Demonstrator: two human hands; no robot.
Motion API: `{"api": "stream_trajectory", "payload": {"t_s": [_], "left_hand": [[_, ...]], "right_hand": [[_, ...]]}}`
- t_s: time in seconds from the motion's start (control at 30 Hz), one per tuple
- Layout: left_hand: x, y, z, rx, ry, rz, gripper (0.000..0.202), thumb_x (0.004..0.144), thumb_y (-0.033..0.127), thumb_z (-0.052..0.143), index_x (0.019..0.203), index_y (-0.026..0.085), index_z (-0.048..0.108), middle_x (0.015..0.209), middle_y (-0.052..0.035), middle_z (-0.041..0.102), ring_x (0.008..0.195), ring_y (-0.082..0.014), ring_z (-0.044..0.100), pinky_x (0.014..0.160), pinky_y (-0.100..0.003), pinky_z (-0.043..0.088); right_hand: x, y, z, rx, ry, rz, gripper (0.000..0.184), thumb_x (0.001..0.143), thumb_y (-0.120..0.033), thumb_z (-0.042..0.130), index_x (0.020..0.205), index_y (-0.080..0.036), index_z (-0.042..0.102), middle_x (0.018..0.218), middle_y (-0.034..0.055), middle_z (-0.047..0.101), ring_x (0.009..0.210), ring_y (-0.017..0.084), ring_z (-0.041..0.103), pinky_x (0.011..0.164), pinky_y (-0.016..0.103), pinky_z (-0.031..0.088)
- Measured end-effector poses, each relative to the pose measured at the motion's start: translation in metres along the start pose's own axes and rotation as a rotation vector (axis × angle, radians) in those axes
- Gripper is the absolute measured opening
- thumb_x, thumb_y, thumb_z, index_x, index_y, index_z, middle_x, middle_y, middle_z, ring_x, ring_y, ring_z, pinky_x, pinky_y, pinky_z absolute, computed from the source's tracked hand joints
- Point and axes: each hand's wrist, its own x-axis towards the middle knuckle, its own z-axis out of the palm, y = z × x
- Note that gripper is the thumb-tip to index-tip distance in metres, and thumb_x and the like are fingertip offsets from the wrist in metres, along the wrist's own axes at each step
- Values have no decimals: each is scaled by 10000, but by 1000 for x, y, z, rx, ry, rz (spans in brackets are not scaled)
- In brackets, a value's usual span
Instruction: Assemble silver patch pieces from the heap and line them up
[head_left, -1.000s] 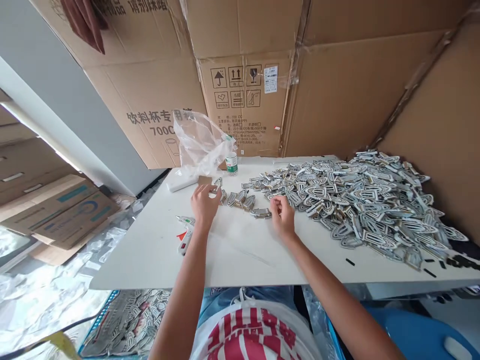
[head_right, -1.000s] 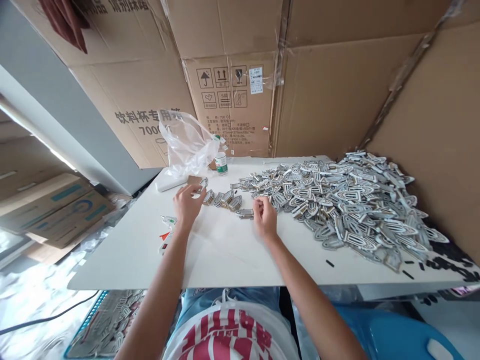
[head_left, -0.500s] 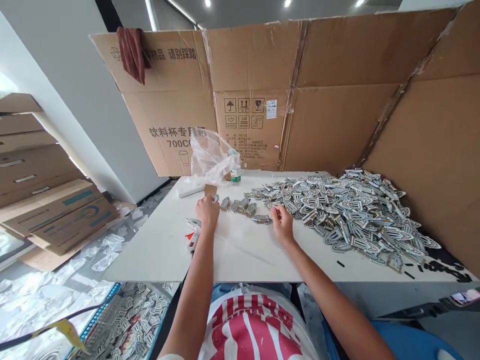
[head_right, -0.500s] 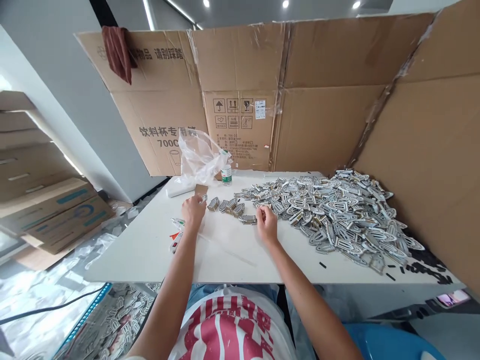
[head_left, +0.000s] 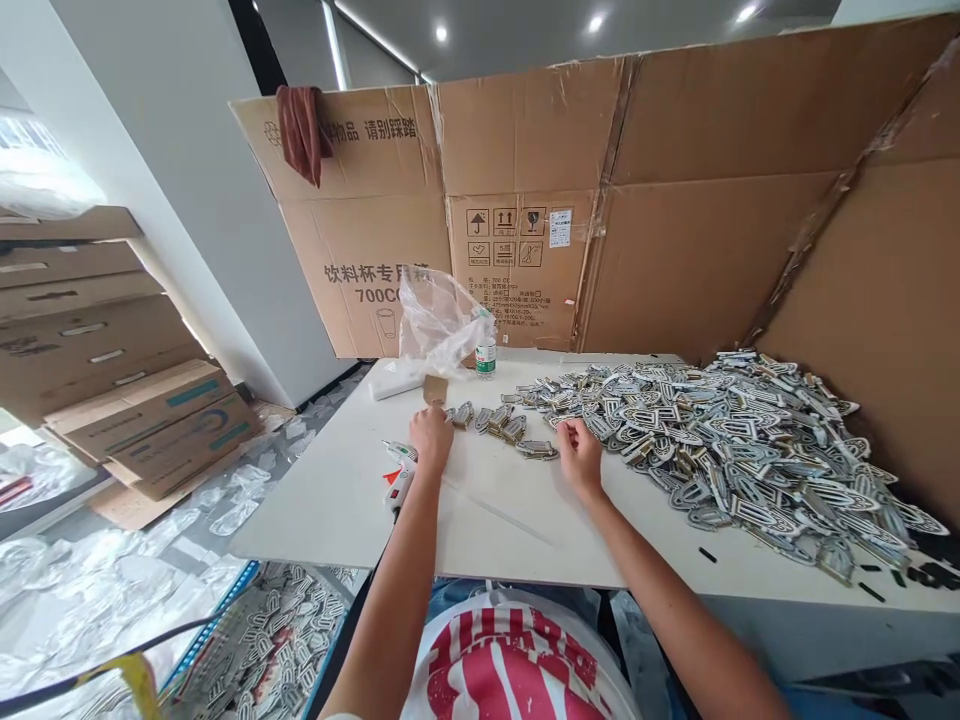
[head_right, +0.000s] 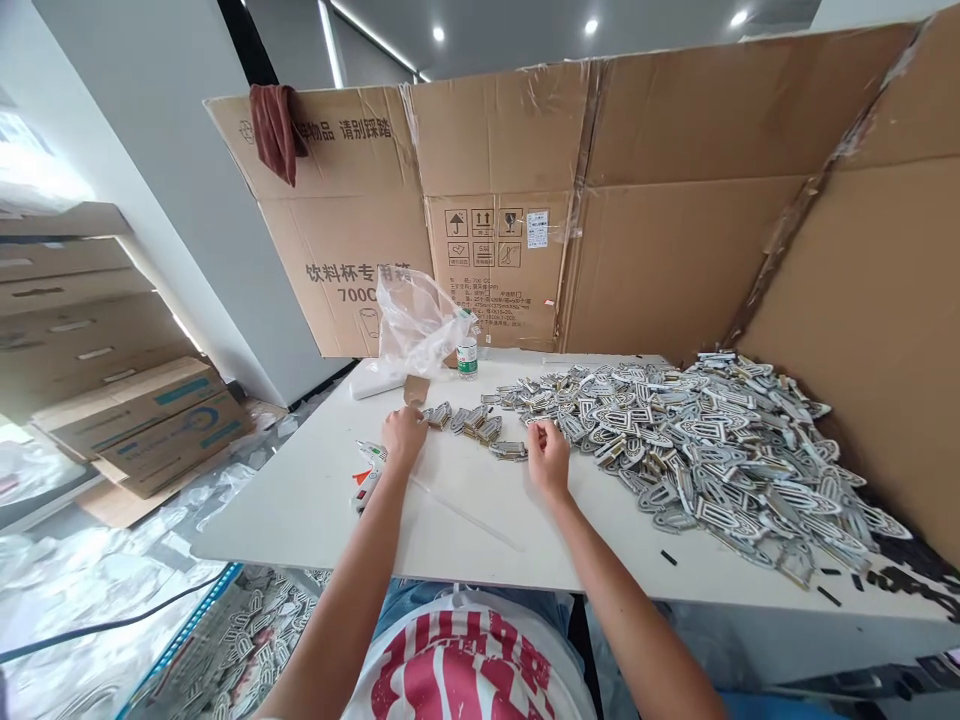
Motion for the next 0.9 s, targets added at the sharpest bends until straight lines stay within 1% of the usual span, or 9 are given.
{"api": "stream_trajectory", "payload": {"t_s": [0.2,0.27,0.33,0.4,0.5,0.6,0.7,0.8,0.9], "left_hand": [[0,-6,0,-3,-38,45,228,972,271,630,1075,214,825,1120,-143,789,1093,-312,726,893,-362,499],[0,-7,-1,-9,-3,56,257,998,253,578,1067,211,822,1134,-139,782,1089,-301,723,886,-355,498],[1,-7,-4,-27,63,59,294,1013,227,530,1092,206,812,1181,-141,766,1084,-289,719,881,-349,497],[-2,-5,-14,-68,128,70,309,1019,225,509,1127,207,798,1208,-136,757,1060,-276,718,869,-344,496],[-13,-9,-41,-149,185,99,279,1026,304,530,1094,217,787,1138,-106,787,1018,-270,724,857,-344,494],[-38,-27,-75,-201,180,88,261,1011,398,573,1058,244,779,1078,-67,815,965,-260,732,838,-346,494],[-69,-57,-101,-115,127,58,203,950,416,651,983,263,780,1031,-45,821,970,-271,729,825,-351,494],[-96,-86,-107,-39,65,2,197,931,436,671,972,279,782,1019,-35,819,942,-272,733,765,-347,485],[-115,-102,-97,-19,19,15,236,938,484,669,978,275,770,1048,-39,814,937,-268,738,741,-341,480]], "right_hand": [[1,0,-3,15,19,16,416,1021,-604,556,866,-228,639,778,34,697,675,212,600,677,332,460],[1,0,-2,17,18,18,418,1018,-609,557,867,-228,640,775,34,696,682,215,606,683,334,466],[1,0,-1,22,11,19,414,1018,-607,557,870,-228,640,776,34,697,685,216,610,686,336,470],[0,0,-1,22,-2,16,410,1018,-603,559,869,-229,637,773,33,697,677,215,608,685,336,470],[0,-3,-1,19,-18,12,409,1017,-599,563,863,-228,638,760,28,692,661,211,598,670,332,463],[0,-6,-3,25,-18,19,413,1015,-603,561,858,-230,640,755,25,691,652,207,597,652,326,456],[0,-9,-4,27,-16,20,435,1013,-622,550,846,-231,640,746,28,691,645,207,596,645,322,454],[-2,-9,-4,33,-41,19,454,1007,-645,552,848,-231,649,736,30,690,640,206,595,640,319,451],[-3,-7,-4,45,-54,38,461,996,-659,573,848,-230,655,703,17,670,622,204,588,625,318,445]]}}
